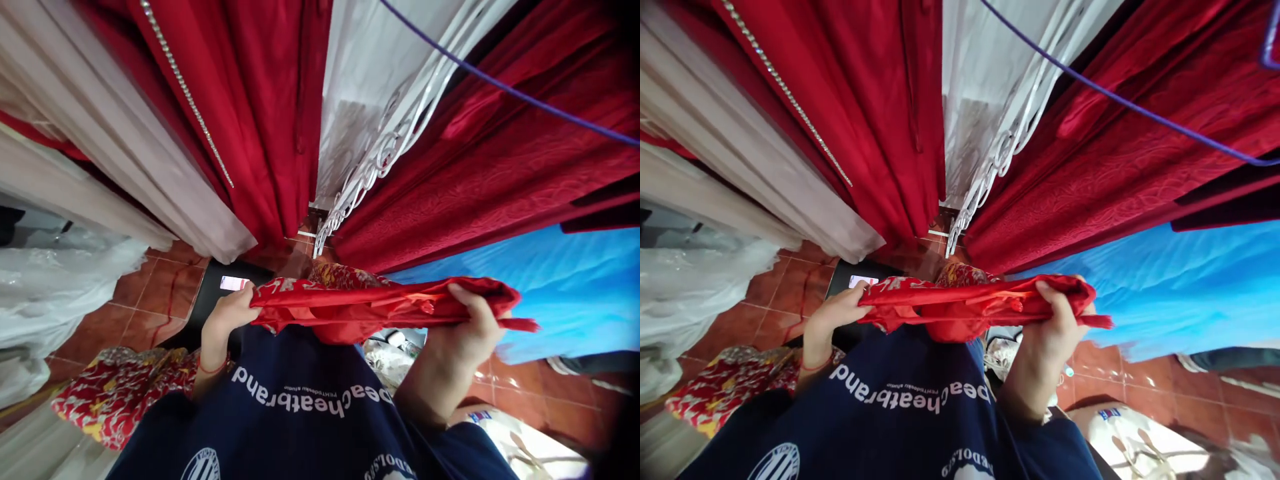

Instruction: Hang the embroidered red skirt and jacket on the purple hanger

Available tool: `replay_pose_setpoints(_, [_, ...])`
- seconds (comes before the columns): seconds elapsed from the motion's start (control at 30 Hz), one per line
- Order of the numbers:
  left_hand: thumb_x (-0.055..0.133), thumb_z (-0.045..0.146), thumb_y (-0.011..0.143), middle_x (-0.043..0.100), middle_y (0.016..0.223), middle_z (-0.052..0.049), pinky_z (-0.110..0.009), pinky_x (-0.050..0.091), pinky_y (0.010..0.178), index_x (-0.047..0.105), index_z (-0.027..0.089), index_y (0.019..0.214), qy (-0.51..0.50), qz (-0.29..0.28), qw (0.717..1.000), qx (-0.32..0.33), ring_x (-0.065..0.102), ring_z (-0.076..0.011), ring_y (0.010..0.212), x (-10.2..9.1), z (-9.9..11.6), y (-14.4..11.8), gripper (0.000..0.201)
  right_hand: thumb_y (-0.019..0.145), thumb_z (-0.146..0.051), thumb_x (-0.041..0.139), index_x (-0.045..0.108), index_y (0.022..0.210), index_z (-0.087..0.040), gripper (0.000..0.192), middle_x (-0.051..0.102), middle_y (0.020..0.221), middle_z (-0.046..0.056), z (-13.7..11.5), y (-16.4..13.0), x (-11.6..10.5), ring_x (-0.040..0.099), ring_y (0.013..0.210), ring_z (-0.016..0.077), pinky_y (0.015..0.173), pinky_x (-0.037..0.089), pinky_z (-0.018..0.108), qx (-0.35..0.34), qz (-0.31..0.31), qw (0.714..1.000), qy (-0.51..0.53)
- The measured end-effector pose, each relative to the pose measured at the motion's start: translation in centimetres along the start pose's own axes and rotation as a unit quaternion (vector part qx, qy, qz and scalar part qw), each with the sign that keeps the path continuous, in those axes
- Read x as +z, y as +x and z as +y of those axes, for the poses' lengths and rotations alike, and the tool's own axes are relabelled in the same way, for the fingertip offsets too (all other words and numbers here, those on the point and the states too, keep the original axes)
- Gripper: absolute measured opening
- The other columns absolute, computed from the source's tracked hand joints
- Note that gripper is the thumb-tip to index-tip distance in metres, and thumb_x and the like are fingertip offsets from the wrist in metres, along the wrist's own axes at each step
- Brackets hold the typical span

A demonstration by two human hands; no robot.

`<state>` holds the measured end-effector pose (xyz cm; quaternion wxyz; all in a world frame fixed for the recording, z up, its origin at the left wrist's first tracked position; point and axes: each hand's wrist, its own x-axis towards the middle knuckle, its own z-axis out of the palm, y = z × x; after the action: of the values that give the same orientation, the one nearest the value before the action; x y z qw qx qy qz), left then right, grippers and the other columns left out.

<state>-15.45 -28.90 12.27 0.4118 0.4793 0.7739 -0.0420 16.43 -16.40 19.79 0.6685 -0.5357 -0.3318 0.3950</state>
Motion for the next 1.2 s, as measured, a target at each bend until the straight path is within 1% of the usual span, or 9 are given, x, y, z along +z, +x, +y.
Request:
replay_pose_setpoints(0.17, [0.066,0.041,0.067,0.068,0.068,-0.006,-0.035,0.050,0.076,0.059,0.021,0.062,-0.105,-0.001,0.994,0.027,0.069,-0.0304,0.084,-0.6,3.5,3.6,0.022,0.057,-0.007,0.069,0.059,0.076,-0.022,0.026,0.056,0.072,-0.007,-2.2,3.2,-0.4,0.054,0.068,0.0092,0.064,0.046,0.021,-0.044,-0.009,0.998,0.053])
replay_pose_setpoints(0.3, [0.051,0.039,0.077,0.075,0.091,-0.006,-0.032,0.052,0.087,0.070,0.017,0.087,-0.278,0.062,0.949,0.133,0.069,-0.0238,0.096,-1.5,7.0,7.5,0.030,0.056,-0.013,0.066,0.056,0.072,-0.020,0.020,0.057,0.072,-0.005,-1.6,6.7,-1.1,0.054,0.068,0.0105,0.062,0.043,0.022,-0.025,-0.027,0.999,0.039])
replay_pose_setpoints(0.47, [0.068,0.034,0.062,0.076,0.099,-0.004,-0.029,0.053,0.088,0.070,0.018,0.105,-0.608,0.272,0.736,0.122,0.069,-0.0213,0.095,-4.7,14.0,11.1,0.045,0.059,-0.017,0.061,0.045,0.064,-0.021,0.018,0.046,0.062,-0.005,-1.6,11.6,-1.9,0.042,0.059,0.0107,0.055,0.035,0.024,-0.028,-0.176,0.984,0.016])
replay_pose_setpoints(0.57, [0.065,0.031,0.062,0.074,0.085,-0.001,-0.025,0.052,0.078,0.070,0.018,0.094,-0.646,0.344,0.662,0.163,0.067,-0.0173,0.081,-7.8,18.4,12.3,0.036,0.064,-0.022,0.063,0.046,0.068,-0.022,0.018,0.049,0.066,-0.005,-1.9,15.6,-2.1,0.044,0.062,0.0118,0.058,0.038,0.025,-0.062,-0.182,0.979,-0.062])
replay_pose_setpoints(0.63, [0.059,0.030,0.066,0.069,0.074,0.001,-0.023,0.048,0.070,0.068,0.017,0.082,-0.586,0.396,0.672,0.219,0.062,-0.0149,0.071,-10.0,20.8,12.7,0.023,0.069,-0.029,0.065,0.051,0.074,-0.022,0.017,0.055,0.072,-0.003,-2.3,18.4,-2.1,0.049,0.067,0.0134,0.064,0.042,0.026,-0.099,-0.128,0.977,-0.136])
replay_pose_setpoints(0.77, [0.050,0.026,0.070,0.059,0.062,0.002,-0.023,0.039,0.060,0.066,0.017,0.074,-0.317,0.490,0.770,0.259,0.050,-0.0129,0.059,-14.3,24.2,12.9,0.019,0.076,-0.041,0.067,0.057,0.087,-0.020,0.025,0.062,0.077,0.000,-2.6,22.5,-2.9,0.055,0.068,0.0155,0.066,0.045,0.028,-0.188,-0.075,0.946,-0.254])
replay_pose_setpoints(0.93, [0.055,0.031,0.071,0.059,0.062,0.001,-0.026,0.031,0.057,0.063,0.020,0.070,-0.054,0.463,0.857,0.218,0.052,-0.0153,0.060,-18.8,26.0,11.5,0.014,0.075,-0.045,0.066,0.060,0.076,-0.019,0.026,0.059,0.061,-0.001,-1.7,26.5,-5.4,0.051,0.054,0.0136,0.054,0.042,0.025,-0.187,-0.135,0.911,-0.342])
replay_pose_setpoints(1.03, [0.055,0.032,0.072,0.057,0.058,0.001,-0.027,0.027,0.055,0.058,0.023,0.063,0.046,0.439,0.877,0.192,0.052,-0.0166,0.059,-21.2,26.1,10.6,0.013,0.073,-0.043,0.061,0.065,0.076,-0.018,0.025,0.066,0.066,0.003,-1.4,28.2,-6.1,0.057,0.055,0.0161,0.055,0.044,0.026,-0.187,-0.177,0.890,-0.376])
replay_pose_setpoints(1.2, [0.054,0.033,0.078,0.073,0.089,0.000,-0.024,0.041,0.069,0.069,0.025,0.089,-0.021,0.425,0.862,0.276,0.066,-0.0183,0.083,-24.0,25.3,11.9,0.021,0.078,-0.034,0.054,0.073,0.097,-0.016,0.032,0.072,0.073,0.006,-1.7,27.4,-4.7,0.055,0.047,0.0156,0.051,0.041,0.027,-0.259,-0.056,0.859,-0.437])
